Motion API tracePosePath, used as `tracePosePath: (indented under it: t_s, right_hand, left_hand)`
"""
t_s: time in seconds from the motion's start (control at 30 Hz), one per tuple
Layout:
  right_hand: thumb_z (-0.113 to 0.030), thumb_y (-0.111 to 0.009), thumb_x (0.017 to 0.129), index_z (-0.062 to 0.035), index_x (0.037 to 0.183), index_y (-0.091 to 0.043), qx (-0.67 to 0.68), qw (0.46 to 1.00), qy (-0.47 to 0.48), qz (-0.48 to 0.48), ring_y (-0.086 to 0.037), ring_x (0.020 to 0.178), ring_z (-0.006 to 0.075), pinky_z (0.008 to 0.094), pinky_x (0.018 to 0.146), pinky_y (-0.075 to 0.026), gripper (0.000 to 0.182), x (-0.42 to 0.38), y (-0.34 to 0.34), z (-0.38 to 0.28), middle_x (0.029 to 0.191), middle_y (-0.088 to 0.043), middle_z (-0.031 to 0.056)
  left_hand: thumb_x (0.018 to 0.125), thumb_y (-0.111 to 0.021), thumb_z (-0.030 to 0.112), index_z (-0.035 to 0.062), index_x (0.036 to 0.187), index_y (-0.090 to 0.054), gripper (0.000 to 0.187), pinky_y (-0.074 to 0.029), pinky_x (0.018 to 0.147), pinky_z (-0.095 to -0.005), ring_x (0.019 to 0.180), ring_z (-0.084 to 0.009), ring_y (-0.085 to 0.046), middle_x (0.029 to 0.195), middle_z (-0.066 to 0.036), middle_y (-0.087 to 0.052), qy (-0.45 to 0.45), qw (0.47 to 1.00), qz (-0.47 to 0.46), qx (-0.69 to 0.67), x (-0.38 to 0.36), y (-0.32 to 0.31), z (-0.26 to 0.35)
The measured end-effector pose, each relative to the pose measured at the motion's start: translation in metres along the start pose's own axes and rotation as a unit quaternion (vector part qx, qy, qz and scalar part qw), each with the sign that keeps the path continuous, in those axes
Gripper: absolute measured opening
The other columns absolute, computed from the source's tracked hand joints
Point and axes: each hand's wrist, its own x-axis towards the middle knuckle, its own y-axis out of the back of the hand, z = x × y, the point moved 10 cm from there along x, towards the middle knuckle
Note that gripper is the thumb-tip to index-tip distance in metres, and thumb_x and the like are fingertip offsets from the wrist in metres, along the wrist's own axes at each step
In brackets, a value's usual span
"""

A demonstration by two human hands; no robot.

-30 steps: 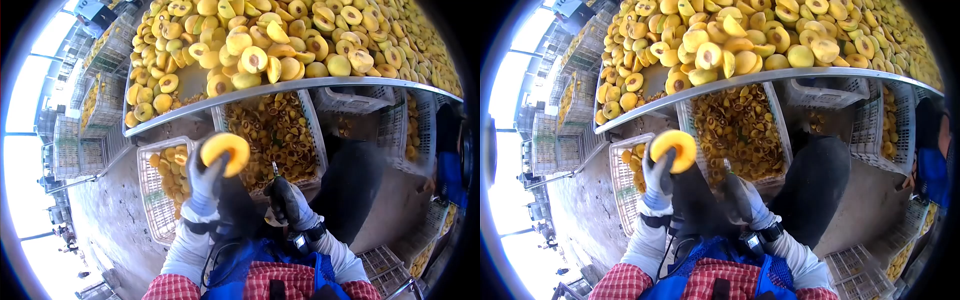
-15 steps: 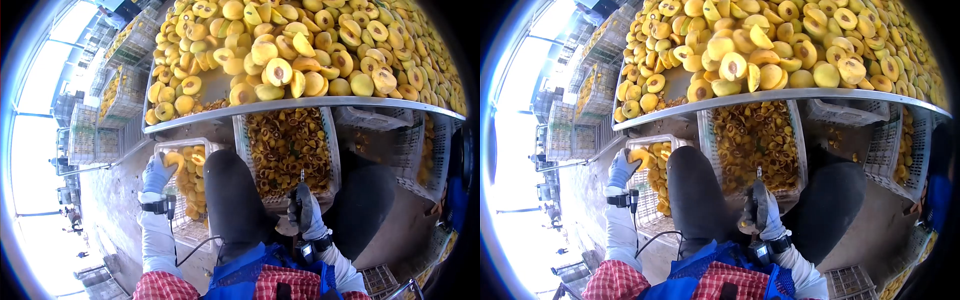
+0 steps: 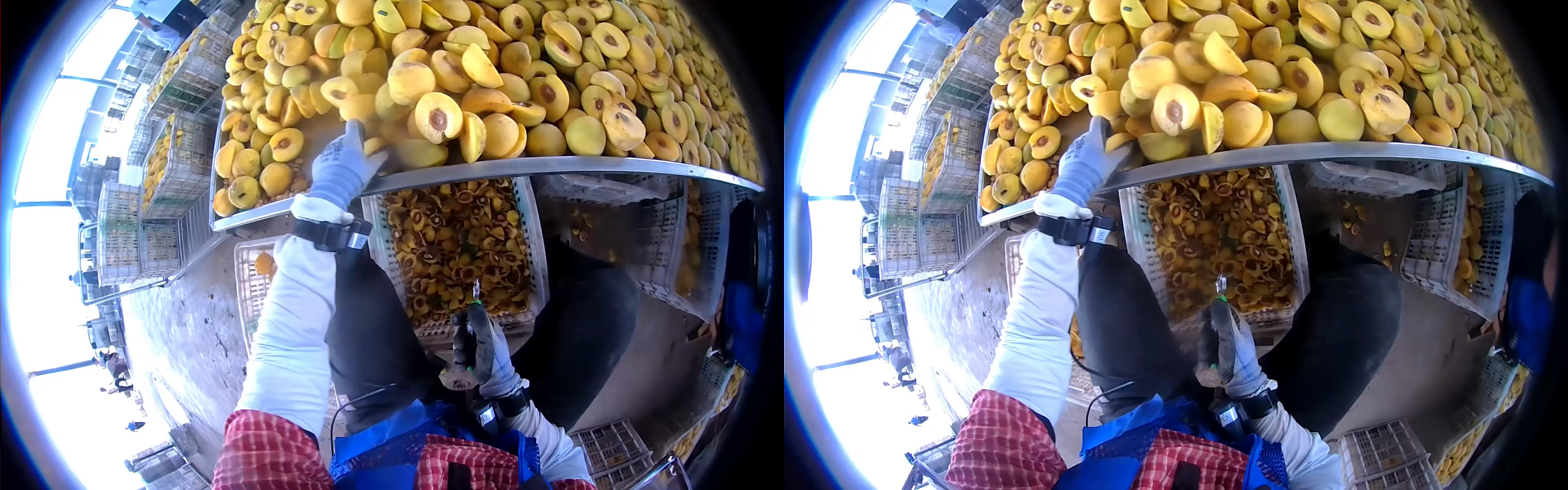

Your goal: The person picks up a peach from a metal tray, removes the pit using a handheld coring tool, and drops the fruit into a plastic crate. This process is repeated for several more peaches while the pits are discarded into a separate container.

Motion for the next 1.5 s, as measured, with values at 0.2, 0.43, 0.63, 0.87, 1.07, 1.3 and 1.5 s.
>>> tracePosePath:
  t_s: [0.2, 0.43, 0.63, 0.87, 1.07, 1.3, 1.5]
  right_hand:
    - [-0.049, -0.052, 0.091, -0.0083, 0.095, -0.055, 0.013, 0.996, 0.084, 0.016, -0.041, 0.040, 0.0090, 0.0224, 0.037, -0.032, 0.041, -0.002, 0.000, -0.041, 0.058, -0.047, -0.0005]
    - [-0.005, -0.050, 0.093, -0.0003, 0.107, -0.051, -0.171, 0.941, 0.282, -0.077, -0.052, 0.076, 0.0068, 0.0198, 0.066, -0.043, 0.015, -0.026, -0.049, -0.095, 0.087, -0.057, 0.0050]
    - [-0.010, -0.061, 0.086, -0.0019, 0.102, -0.051, -0.314, 0.903, 0.293, -0.007, -0.058, 0.076, 0.0171, 0.0317, 0.064, -0.047, 0.020, -0.038, -0.029, -0.103, 0.086, -0.058, 0.0104]
    - [-0.018, -0.053, 0.088, -0.0007, 0.098, -0.048, -0.405, 0.812, 0.420, 0.008, -0.059, 0.069, 0.0387, 0.0419, 0.058, -0.046, 0.020, -0.073, -0.039, -0.101, 0.074, -0.056, 0.0206]
    - [-0.015, -0.051, 0.089, 0.0016, 0.103, -0.048, -0.387, 0.822, 0.418, 0.006, -0.059, 0.071, 0.0385, 0.0412, 0.059, -0.045, 0.022, -0.082, -0.038, -0.088, 0.076, -0.056, 0.0212]
    - [-0.013, -0.051, 0.091, 0.0058, 0.112, -0.050, -0.350, 0.815, 0.461, -0.010, -0.061, 0.076, 0.0372, 0.0404, 0.064, -0.046, 0.028, -0.087, -0.031, -0.073, 0.086, -0.061, 0.0233]
    - [-0.012, -0.052, 0.092, 0.0045, 0.107, -0.054, -0.248, 0.884, 0.392, -0.054, -0.060, 0.075, 0.0337, 0.0384, 0.065, -0.046, 0.023, -0.070, -0.020, -0.051, 0.087, -0.061, 0.0202]
  left_hand:
    - [0.080, -0.069, 0.013, 0.0003, 0.117, -0.055, 0.042, -0.049, 0.083, -0.0298, 0.094, -0.0187, -0.063, 0.105, -0.012, -0.063, -0.080, 0.920, 0.167, -0.346, -0.038, 0.041, 0.000]
    - [0.086, -0.064, 0.009, -0.0028, 0.120, -0.049, 0.039, -0.046, 0.083, -0.0273, 0.094, -0.0133, -0.055, 0.102, -0.008, -0.058, -0.004, 0.836, -0.017, -0.549, -0.157, -0.029, 0.087]
    - [0.091, -0.059, 0.017, -0.0005, 0.112, -0.052, 0.028, -0.044, 0.083, -0.0242, 0.090, -0.0103, -0.055, 0.099, -0.006, -0.059, 0.073, 0.720, -0.115, -0.681, -0.187, -0.060, 0.106]
    - [0.095, -0.053, 0.023, -0.0012, 0.117, -0.055, 0.033, -0.045, 0.084, -0.0253, 0.091, -0.0126, -0.057, 0.100, -0.007, -0.061, 0.068, 0.747, -0.007, -0.661, -0.208, -0.041, 0.108]
    - [0.095, -0.053, 0.025, -0.0011, 0.115, -0.056, 0.033, -0.045, 0.085, -0.0273, 0.093, -0.0147, -0.057, 0.103, -0.009, -0.060, 0.053, 0.750, 0.093, -0.653, -0.228, -0.030, 0.112]
    - [0.095, -0.054, 0.023, -0.0003, 0.115, -0.054, 0.031, -0.046, 0.081, -0.0264, 0.090, -0.0142, -0.057, 0.102, -0.009, -0.060, 0.040, 0.714, 0.122, -0.688, -0.241, -0.035, 0.115]
    - [0.095, -0.054, 0.020, -0.0008, 0.115, -0.053, 0.029, -0.047, 0.076, -0.0242, 0.083, -0.0124, -0.058, 0.096, -0.009, -0.061, 0.025, 0.710, 0.088, -0.698, -0.242, -0.037, 0.125]
